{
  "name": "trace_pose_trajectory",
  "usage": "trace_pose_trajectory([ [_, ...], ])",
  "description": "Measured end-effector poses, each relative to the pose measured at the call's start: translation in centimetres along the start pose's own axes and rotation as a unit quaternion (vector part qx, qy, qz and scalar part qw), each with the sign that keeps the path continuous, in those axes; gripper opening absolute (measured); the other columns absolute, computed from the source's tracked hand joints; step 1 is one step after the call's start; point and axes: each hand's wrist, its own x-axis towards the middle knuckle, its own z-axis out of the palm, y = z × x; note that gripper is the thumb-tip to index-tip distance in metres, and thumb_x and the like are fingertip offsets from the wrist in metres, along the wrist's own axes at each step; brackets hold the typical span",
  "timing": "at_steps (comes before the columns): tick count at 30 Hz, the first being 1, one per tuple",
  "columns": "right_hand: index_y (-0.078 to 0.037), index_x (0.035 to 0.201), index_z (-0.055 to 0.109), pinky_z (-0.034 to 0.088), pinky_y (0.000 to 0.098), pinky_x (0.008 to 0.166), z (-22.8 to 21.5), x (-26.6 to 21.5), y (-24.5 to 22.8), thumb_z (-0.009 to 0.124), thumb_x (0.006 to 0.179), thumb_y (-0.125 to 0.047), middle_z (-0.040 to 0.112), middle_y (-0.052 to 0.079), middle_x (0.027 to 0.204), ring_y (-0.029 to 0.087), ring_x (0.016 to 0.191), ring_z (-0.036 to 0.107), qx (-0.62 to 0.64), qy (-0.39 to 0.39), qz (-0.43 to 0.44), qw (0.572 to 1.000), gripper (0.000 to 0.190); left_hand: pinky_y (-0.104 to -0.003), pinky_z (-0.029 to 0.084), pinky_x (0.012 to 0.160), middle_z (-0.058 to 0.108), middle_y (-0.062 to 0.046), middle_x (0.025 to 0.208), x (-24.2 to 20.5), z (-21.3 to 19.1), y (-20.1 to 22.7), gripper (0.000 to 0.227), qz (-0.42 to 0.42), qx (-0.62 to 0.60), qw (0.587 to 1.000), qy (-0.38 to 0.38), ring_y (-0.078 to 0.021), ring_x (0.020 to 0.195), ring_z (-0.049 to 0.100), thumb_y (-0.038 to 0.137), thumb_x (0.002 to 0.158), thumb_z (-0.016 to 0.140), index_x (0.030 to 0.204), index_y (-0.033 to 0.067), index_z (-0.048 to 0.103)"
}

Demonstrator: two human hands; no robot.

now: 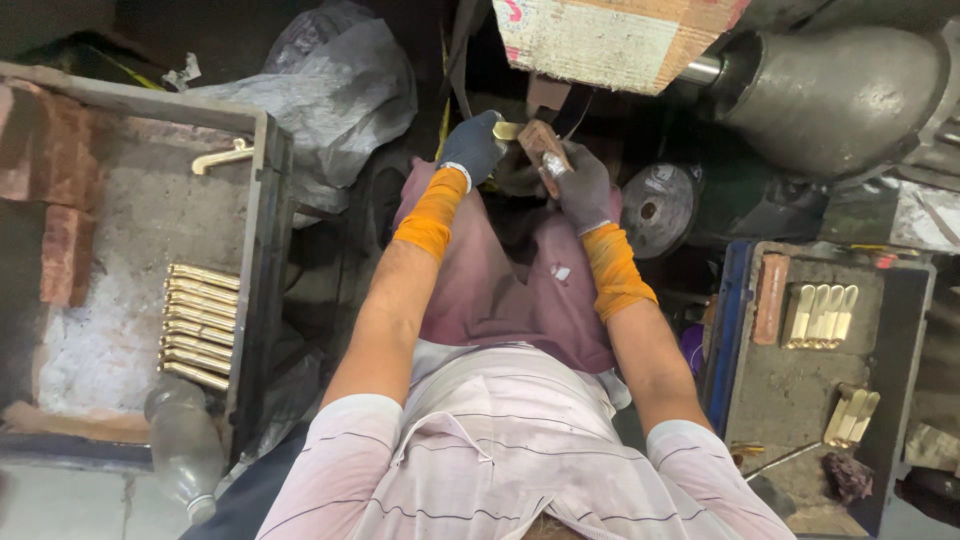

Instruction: The person sits on the floor and uses a bench grinder to polish a small brass-colored metal part. They repeatedly press the part against the spinning wheel, rotate it to treat different surfaces, and inspect it between passes. Finished parts are placed in a nearby tray.

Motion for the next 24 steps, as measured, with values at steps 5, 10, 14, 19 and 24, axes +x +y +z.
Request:
trace_pose_trajectory([
  [5, 0.003, 0.134, 0.061, 0.055, 0.0312, 0.089, -1.2, -1.6, -0.4, 0.072, 0.099, -0.026, 0.071, 0.015, 0.115, 0.022, 0.103, 0.070, -0.174, 0.056, -0.110, 0.977, 0.047, -0.045, 0.055, 0.086, 0.074, -0.018, 0.109, -0.7, -1.3, 0.9, 0.047, 0.046, -0.004, 0.998, 0.042, -0.0390, 0.102, 0.068, 0.026, 0.079, 0.083, 0.121, 0.0130, 0.066],
  [10, 0.003, 0.134, 0.063, 0.057, 0.0342, 0.087, -5.6, -3.3, 0.8, 0.073, 0.099, -0.028, 0.073, 0.015, 0.115, 0.023, 0.098, 0.069, -0.100, 0.151, -0.148, 0.972, 0.047, -0.043, 0.057, 0.085, 0.076, -0.016, 0.107, -2.6, -2.9, 1.9, 0.042, 0.091, -0.010, 0.996, 0.020, -0.0367, 0.101, 0.071, 0.031, 0.083, 0.086, 0.118, 0.0134, 0.071],
  [14, -0.003, 0.132, 0.061, 0.057, 0.0338, 0.076, -12.6, -6.6, 5.0, 0.056, 0.102, -0.032, 0.073, 0.010, 0.108, 0.019, 0.089, 0.070, 0.275, 0.158, -0.051, 0.947, 0.042, -0.040, 0.058, 0.086, 0.076, -0.016, 0.108, -3.8, -3.4, 2.6, 0.039, 0.123, -0.068, 0.990, -0.003, -0.0326, 0.102, 0.074, 0.028, 0.087, 0.082, 0.119, 0.0092, 0.070],
  [19, 0.004, 0.132, 0.063, 0.050, 0.0314, 0.098, -22.1, -10.4, 9.3, 0.056, 0.109, -0.025, 0.071, 0.010, 0.122, 0.016, 0.112, 0.063, -0.033, 0.380, -0.088, 0.920, 0.038, -0.042, 0.056, 0.085, 0.075, -0.018, 0.108, -4.3, -4.4, 3.7, 0.039, 0.149, -0.029, 0.988, -0.015, -0.0356, 0.102, 0.071, 0.028, 0.089, 0.082, 0.120, 0.0068, 0.069],
  [24, 0.004, 0.132, 0.061, 0.051, 0.0406, 0.099, -27.2, -14.3, 10.5, 0.074, 0.086, -0.015, 0.068, 0.020, 0.118, 0.031, 0.112, 0.064, -0.247, 0.458, -0.048, 0.852, 0.052, -0.041, 0.056, 0.088, 0.074, -0.019, 0.112, -4.9, -4.6, 4.8, 0.037, 0.184, -0.027, 0.982, -0.033, -0.0356, 0.104, 0.071, 0.027, 0.092, 0.079, 0.121, 0.0049, 0.069],
])
